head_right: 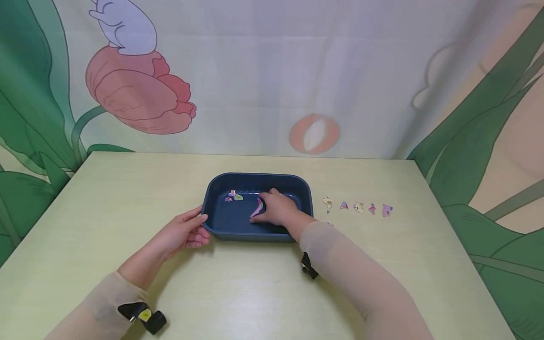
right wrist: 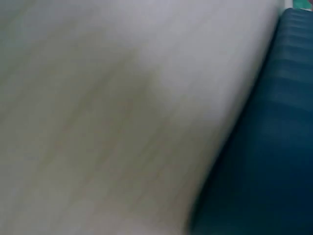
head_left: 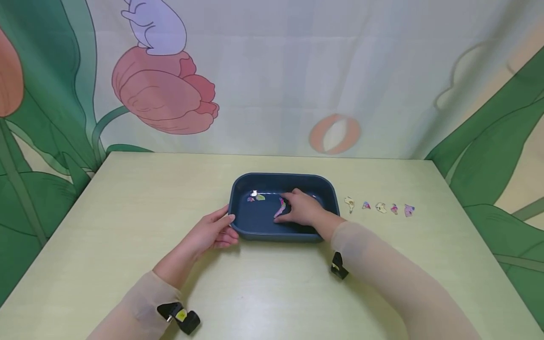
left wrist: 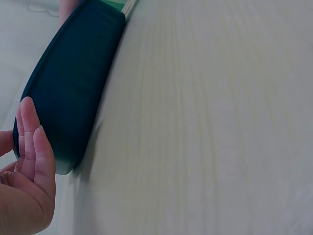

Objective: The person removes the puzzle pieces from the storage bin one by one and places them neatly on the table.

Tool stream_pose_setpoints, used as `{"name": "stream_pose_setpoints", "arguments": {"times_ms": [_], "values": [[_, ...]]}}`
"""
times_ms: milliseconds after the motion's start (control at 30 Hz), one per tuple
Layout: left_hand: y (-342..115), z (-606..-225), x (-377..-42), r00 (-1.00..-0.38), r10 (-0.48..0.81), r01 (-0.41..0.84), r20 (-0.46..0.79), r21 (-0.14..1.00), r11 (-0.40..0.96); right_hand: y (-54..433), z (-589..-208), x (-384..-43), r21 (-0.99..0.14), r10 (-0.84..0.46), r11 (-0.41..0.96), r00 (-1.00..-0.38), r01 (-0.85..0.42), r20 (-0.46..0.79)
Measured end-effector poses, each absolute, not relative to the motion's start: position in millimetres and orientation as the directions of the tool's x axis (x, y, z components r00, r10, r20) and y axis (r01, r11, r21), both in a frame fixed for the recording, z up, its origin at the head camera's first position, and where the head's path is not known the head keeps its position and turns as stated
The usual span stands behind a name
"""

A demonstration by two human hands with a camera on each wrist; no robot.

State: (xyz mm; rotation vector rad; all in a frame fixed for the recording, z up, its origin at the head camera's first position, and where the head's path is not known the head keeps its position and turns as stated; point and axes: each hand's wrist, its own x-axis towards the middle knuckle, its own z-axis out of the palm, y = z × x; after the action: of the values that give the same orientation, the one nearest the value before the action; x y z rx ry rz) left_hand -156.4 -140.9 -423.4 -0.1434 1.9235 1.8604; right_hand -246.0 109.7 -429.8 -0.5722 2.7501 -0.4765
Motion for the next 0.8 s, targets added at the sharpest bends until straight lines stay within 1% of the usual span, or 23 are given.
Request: {"name": "stream_pose_setpoints", "arguments": {"times_ms": [133, 367, 667, 800], "values": [[-141.2, -423.9, -156.2, -0.889, 0.241, -0.381, -0.389, 0.921, 0.078, 108.5, -432.3, -245.8, -0.345, -0.424, 0.874, -0.884, -0.343, -0.196], [-142.2, -425.7, -156.1, -0.888, 0.242, -0.386, -0.391, 0.920, 0.068, 107.3, -432.2, -245.2, -0.333, -0.429, 0.873, -0.886, -0.356, -0.176], [-141.4, -423.9, -155.7, -0.888, 0.239, -0.387, -0.393, 0.919, 0.074, 105.7, -432.0, -245.3, -0.320, -0.424, 0.879, -0.888, -0.355, -0.180], [-140.9, -423.1, -155.6, -0.888, 0.235, -0.387, -0.395, 0.919, 0.080, 106.0, -432.1, -245.2, -0.312, -0.442, 0.869, -0.886, -0.384, -0.140]]}}
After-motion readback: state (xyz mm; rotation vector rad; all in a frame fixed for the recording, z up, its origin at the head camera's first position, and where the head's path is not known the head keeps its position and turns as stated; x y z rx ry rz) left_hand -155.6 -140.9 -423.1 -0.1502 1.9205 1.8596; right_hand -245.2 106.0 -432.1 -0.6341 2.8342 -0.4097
